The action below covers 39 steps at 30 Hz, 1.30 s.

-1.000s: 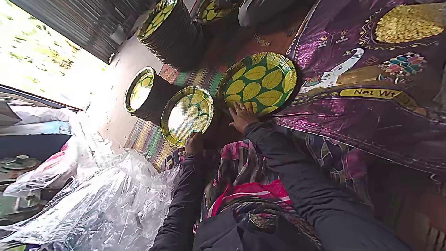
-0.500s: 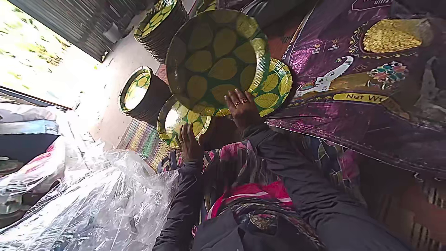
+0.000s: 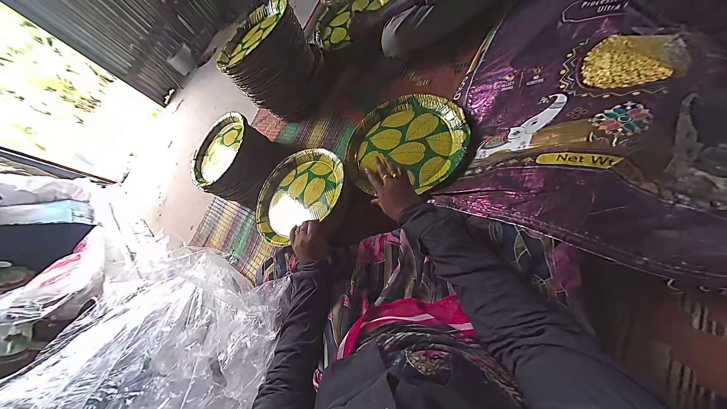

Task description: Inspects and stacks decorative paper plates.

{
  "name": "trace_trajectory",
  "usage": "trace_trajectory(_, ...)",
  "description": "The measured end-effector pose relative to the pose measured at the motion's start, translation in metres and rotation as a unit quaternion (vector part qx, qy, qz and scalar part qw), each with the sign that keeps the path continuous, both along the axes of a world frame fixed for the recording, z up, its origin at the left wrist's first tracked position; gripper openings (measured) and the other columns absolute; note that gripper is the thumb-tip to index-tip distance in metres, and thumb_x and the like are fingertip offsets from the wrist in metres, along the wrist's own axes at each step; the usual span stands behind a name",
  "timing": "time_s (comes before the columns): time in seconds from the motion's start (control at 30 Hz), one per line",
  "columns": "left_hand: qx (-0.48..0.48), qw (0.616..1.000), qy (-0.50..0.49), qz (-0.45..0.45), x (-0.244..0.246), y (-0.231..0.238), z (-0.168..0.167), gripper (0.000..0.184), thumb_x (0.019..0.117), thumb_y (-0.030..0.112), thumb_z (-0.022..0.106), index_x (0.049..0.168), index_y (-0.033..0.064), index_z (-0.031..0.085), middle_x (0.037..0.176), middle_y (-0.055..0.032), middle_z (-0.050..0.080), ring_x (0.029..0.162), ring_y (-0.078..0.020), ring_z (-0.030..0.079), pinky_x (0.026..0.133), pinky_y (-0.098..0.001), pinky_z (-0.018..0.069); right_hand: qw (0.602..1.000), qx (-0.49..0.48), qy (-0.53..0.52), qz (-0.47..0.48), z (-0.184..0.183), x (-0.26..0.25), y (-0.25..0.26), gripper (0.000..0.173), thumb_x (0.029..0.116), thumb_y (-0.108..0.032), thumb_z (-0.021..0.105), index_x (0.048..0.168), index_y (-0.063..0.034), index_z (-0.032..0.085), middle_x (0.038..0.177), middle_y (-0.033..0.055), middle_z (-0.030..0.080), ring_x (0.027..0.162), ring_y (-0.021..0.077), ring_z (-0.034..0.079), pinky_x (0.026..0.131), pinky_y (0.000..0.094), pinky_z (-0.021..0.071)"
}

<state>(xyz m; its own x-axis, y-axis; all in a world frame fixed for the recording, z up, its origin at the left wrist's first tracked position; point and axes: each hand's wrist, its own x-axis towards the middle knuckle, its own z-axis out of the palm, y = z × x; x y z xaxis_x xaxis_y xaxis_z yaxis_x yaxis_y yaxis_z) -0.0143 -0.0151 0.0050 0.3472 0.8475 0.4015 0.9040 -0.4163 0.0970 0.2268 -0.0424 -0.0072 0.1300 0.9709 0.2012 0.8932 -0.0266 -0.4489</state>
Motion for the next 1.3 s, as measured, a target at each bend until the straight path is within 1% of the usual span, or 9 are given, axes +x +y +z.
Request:
trace_trajectory(0.1,0.226,0.962,-0.029,-0.151,0.001,-0.008,0.005,0.017,0.089,-0.005,0.061,0.09,0.004,0.075,0.09,-0.013,0.077,0.092,-0.0295,0.075,0.107,-0.0555,0.0449,0.965,0.234,-0.061,0.099,0.016,-0.028,-0.002,0.061,0.085,0.009,0.068,0.143,-0.0102,0.061,0.151,0.0163,0.056,0.145,0.0407,0.046,0.116,0.0658,0.0338)
trace_trajectory(0.23,0.3,0.927,-0.103,-0.202,0.004,-0.019,0.019,0.014,0.0975,0.007,0.064,0.097,0.0124,0.077,0.1,-0.0057,0.078,0.11,-0.0238,0.069,0.114,-0.0539,0.0346,0.928,0.335,-0.057,0.15,0.024,-0.042,-0.009,0.024,0.0936,0.004,0.059,0.104,-0.005,0.078,0.108,0.0142,0.078,0.109,0.0356,0.074,0.101,0.0568,0.0529)
trace_trajectory(0.37,0.299,0.938,-0.121,-0.126,0.004,-0.013,0.02,0.036,0.1019,0.033,0.06,0.125,0.0053,0.062,0.133,-0.0176,0.064,0.137,-0.0329,0.052,0.123,-0.0556,0.0245,0.935,0.346,-0.075,0.007,0.035,-0.019,-0.016,0.033,0.0967,0.004,0.055,0.124,-0.0013,0.072,0.131,0.0169,0.071,0.125,0.0387,0.065,0.103,0.0553,0.0511)
trace_trajectory(0.47,0.089,0.992,-0.057,-0.069,0.003,-0.002,0.008,0.061,0.0928,0.023,0.071,0.144,-0.0037,0.052,0.146,-0.0275,0.056,0.141,-0.0466,0.048,0.117,-0.0689,0.0281,0.946,0.28,-0.117,-0.11,0.021,0.01,-0.005,0.038,0.0992,0.005,0.051,0.134,0.0008,0.065,0.14,0.019,0.064,0.134,0.0416,0.058,0.107,0.0569,0.0463)
trace_trajectory(0.6,-0.226,0.967,0.111,0.049,0.013,0.009,0.001,0.051,0.104,0.018,0.055,0.153,0.0056,0.049,0.158,-0.0182,0.047,0.151,-0.036,0.039,0.124,-0.064,0.0218,0.979,-0.078,0.018,-0.186,-0.01,0.033,-0.001,0.044,0.1036,0.001,0.044,0.146,0.0036,0.052,0.155,0.0268,0.046,0.149,0.0473,0.036,0.118,0.0653,0.0277)
trace_trajectory(0.67,-0.262,0.953,0.141,0.056,0.016,0.011,0.001,0.046,0.1025,0.009,0.052,0.148,0.0066,0.055,0.156,-0.0153,0.051,0.146,-0.0319,0.046,0.122,-0.0527,0.0351,0.961,-0.209,0.053,-0.174,-0.019,0.035,0.003,0.043,0.1026,-0.002,0.048,0.143,0.0097,0.052,0.156,0.0327,0.041,0.15,0.0515,0.03,0.118,0.069,0.0256)
trace_trajectory(0.77,-0.266,0.956,0.114,0.047,0.013,0.01,0.007,0.045,0.1004,0.006,0.056,0.145,0.0049,0.058,0.151,-0.0166,0.055,0.141,-0.0341,0.051,0.119,-0.0499,0.0398,0.954,-0.268,0.028,-0.128,0.0,0.019,0.002,0.027,0.098,-0.004,0.059,0.119,0.0109,0.067,0.137,0.0317,0.059,0.137,0.0492,0.049,0.107,0.0661,0.0405)
trace_trajectory(1.17,-0.21,0.967,0.132,0.06,0.013,0.007,0.012,0.026,0.0964,0.003,0.06,0.119,-0.005,0.069,0.134,-0.0249,0.063,0.134,-0.042,0.055,0.111,-0.0549,0.0451,0.992,-0.106,0.043,-0.056,0.018,-0.012,-0.003,0.04,0.1003,0.004,0.049,0.139,0.0017,0.059,0.123,0.0291,0.067,0.119,0.0463,0.063,0.107,0.059,0.0432)
trace_trajectory(1.3,-0.164,0.984,0.054,0.032,0.006,0.002,0.009,0.021,0.0942,0.005,0.067,0.109,-0.0084,0.072,0.122,-0.0292,0.068,0.125,-0.0455,0.061,0.109,-0.0575,0.0457,0.994,0.101,0.015,-0.026,0.018,-0.02,-0.005,0.061,0.0898,0.002,0.072,0.147,-0.0001,0.053,0.148,0.0266,0.055,0.132,0.0475,0.056,0.106,0.0591,0.0464)
